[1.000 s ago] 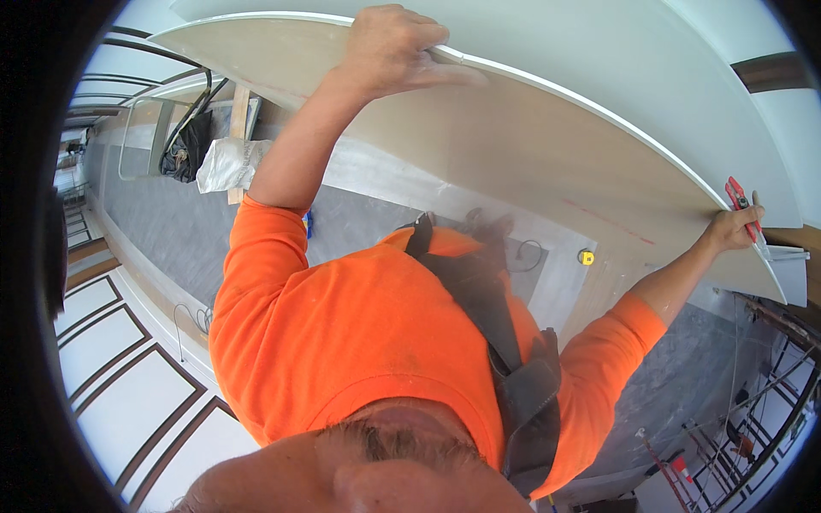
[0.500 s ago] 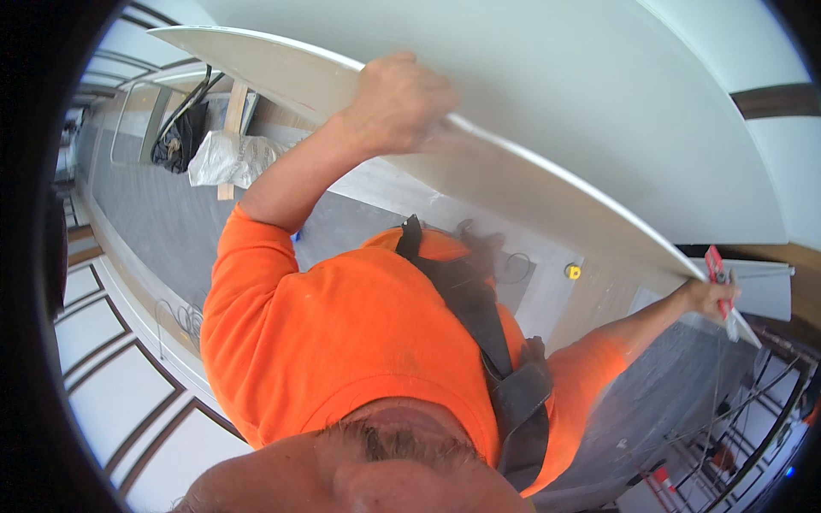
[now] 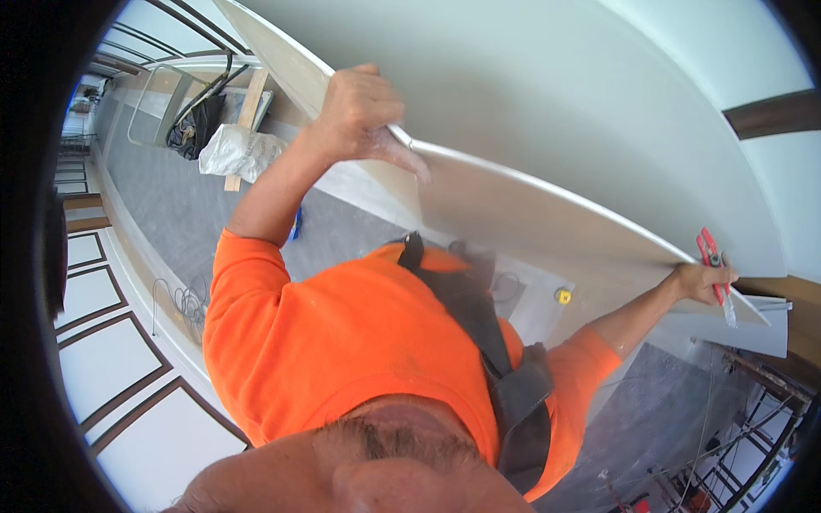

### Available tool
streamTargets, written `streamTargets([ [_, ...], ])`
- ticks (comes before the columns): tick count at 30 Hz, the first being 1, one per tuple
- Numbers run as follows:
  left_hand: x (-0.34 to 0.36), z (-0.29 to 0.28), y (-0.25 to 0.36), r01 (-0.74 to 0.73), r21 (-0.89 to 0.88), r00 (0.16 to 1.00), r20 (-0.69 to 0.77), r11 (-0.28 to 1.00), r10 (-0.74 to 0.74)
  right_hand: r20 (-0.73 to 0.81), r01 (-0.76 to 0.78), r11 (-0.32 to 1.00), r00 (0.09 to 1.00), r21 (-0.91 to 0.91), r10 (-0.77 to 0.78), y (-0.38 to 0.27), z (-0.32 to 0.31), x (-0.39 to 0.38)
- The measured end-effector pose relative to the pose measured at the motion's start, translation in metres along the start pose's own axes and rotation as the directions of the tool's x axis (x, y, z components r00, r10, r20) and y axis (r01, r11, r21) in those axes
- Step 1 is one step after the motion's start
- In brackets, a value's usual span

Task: The person measures and marks a large ceiling panel using a tape measure and utility knife, then cuts along the marked lines with a straightedge. After cutting, the person removes the cut piece and sets it aside.

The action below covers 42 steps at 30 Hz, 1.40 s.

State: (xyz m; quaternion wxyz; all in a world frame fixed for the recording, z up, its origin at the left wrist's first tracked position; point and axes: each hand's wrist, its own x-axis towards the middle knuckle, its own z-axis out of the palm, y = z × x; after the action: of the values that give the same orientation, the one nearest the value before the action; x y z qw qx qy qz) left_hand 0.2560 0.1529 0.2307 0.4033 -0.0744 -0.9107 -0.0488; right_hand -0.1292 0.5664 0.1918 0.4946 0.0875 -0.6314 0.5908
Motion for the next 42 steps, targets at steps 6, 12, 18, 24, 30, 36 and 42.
streamTargets([
  [6,0.006,0.006,-0.006,0.058,0.034,0.993,0.097,0.998,-0.061,0.028,-0.084,0.994,0.996,0.075,0.082,-0.002,-0.019,0.003],
  [12,-0.007,-0.01,-0.008,-0.037,-0.031,0.96,0.276,0.999,0.044,0.093,-0.012,1.0,0.996,0.026,0.01,0.017,-0.028,0.016],
  [18,-0.01,-0.025,-0.002,-0.022,-0.157,0.939,0.336,0.987,0.074,0.148,0.034,0.952,0.989,-0.305,0.012,0.002,-0.06,0.022],
  [24,-0.026,-0.036,0.007,-0.04,-0.231,0.948,0.299,0.972,0.11,0.118,-0.051,0.959,0.989,-0.279,0.087,-0.024,-0.089,0.009],
  [30,-0.045,-0.034,0.015,-0.075,-0.188,0.975,0.193,0.979,0.112,0.215,0.046,0.931,0.976,-0.362,0.035,-0.013,-0.112,0.037],
  [36,-0.03,-0.031,0.013,-0.03,-0.115,0.96,0.273,0.993,0.06,0.042,-0.011,0.998,0.999,0.064,0.008,-0.112,-0.074,-0.012],
  [42,-0.014,-0.035,0.01,-0.058,-0.199,0.938,0.325,0.978,0.122,0.41,-0.656,0.754,0.693,0.017,0.594,-0.169,-0.11,-0.189],
])
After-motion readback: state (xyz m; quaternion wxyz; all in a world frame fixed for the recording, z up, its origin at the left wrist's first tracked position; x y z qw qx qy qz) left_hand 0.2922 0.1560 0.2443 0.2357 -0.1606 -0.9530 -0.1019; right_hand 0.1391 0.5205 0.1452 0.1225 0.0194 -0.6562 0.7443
